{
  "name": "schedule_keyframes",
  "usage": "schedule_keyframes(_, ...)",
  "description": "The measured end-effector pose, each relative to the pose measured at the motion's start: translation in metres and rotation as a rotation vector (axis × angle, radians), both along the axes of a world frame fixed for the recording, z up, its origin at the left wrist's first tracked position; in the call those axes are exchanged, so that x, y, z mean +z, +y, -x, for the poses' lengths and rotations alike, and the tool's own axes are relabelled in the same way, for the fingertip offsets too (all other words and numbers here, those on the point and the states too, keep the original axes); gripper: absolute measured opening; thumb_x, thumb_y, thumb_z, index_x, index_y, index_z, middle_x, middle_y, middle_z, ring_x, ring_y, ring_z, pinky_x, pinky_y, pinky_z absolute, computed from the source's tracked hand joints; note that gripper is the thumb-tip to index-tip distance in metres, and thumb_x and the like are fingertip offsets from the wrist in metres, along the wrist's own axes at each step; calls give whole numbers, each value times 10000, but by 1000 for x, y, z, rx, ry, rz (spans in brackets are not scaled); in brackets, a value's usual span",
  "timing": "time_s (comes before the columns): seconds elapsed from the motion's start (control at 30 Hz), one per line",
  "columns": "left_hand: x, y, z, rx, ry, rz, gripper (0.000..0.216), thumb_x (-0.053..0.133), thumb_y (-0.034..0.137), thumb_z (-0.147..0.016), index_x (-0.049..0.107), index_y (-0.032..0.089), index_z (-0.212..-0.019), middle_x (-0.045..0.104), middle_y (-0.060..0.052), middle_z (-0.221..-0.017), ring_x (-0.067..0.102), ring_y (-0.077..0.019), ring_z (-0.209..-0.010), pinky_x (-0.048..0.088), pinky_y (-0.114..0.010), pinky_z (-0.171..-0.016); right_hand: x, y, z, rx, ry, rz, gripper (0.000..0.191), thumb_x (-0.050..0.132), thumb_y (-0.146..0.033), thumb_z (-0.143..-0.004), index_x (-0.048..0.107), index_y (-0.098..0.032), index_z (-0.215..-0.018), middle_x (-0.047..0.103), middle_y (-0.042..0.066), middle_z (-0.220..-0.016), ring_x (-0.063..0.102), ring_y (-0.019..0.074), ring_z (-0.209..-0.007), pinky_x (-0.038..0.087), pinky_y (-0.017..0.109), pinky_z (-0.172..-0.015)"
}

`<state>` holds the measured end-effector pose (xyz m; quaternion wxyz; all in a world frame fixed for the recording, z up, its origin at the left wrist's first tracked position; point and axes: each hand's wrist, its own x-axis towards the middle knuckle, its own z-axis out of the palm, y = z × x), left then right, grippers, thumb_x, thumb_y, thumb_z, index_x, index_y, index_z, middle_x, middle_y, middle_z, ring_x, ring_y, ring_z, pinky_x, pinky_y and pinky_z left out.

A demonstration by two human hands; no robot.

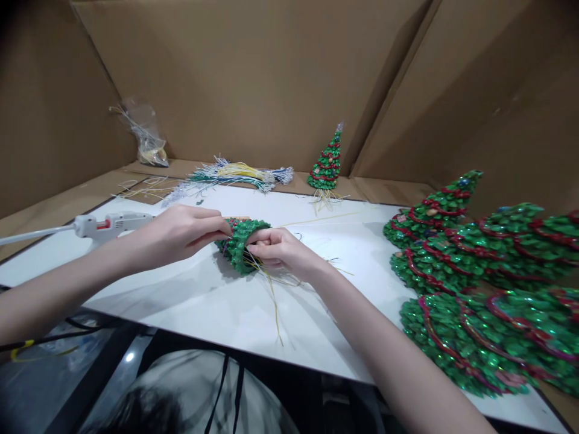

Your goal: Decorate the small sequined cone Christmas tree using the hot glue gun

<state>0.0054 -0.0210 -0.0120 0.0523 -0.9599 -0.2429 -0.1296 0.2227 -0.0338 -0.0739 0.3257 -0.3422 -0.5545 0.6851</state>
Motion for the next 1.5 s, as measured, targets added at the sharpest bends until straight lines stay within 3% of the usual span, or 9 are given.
schedule_keyframes(0.2,2,0,0,7,8,26,226,417,175,-922,636,150,-871,637,-27,-751,544,-114,-617,351,-221,-573,2,3,1,-41,-23,39,215,707,-308,-642,577,-137,-658,296,-87,-500,204,22,-397,73,234,-411)
schedule_keyframes(0.63,2,0,0,2,-3,59,177,459,169,-908,632,163,-869,633,-7,-757,541,-110,-624,344,-220,-578,-2,3,-1,-16,-68,-46,295,681,-415,-713,584,-136,-704,283,-92,-503,177,22,-416,73,235,-413)
schedule_keyframes(0.97,2,1,1,-10,-17,70,187,452,169,-909,631,162,-855,632,-14,-748,539,-113,-620,336,-216,-578,-6,0,10,-201,-155,-139,308,755,-387,-599,581,-134,-630,294,-102,-432,203,22,-385,92,230,-402)
schedule_keyframes(1.2,5,0,-1,23,6,75,158,467,178,-894,617,160,-847,624,-4,-750,534,-113,-622,328,-218,-571,-3,-5,15,-259,-140,-155,256,731,-337,-597,601,-119,-632,318,-101,-424,241,30,-405,148,223,-419)
schedule_keyframes(1.37,9,-2,-2,83,68,53,146,462,207,-872,565,162,-780,599,3,-706,492,-107,-550,279,-228,-519,0,-7,20,-290,-107,-124,261,747,-316,-550,597,-120,-631,314,-103,-436,242,30,-414,148,223,-425)
schedule_keyframes(1.5,12,-1,-5,66,110,131,155,458,181,-839,505,168,-692,568,15,-657,465,-97,-527,261,-222,-508,-3,-6,21,-323,-103,-125,228,711,-298,-563,583,-124,-638,333,-99,-440,224,24,-401,121,223,-415)
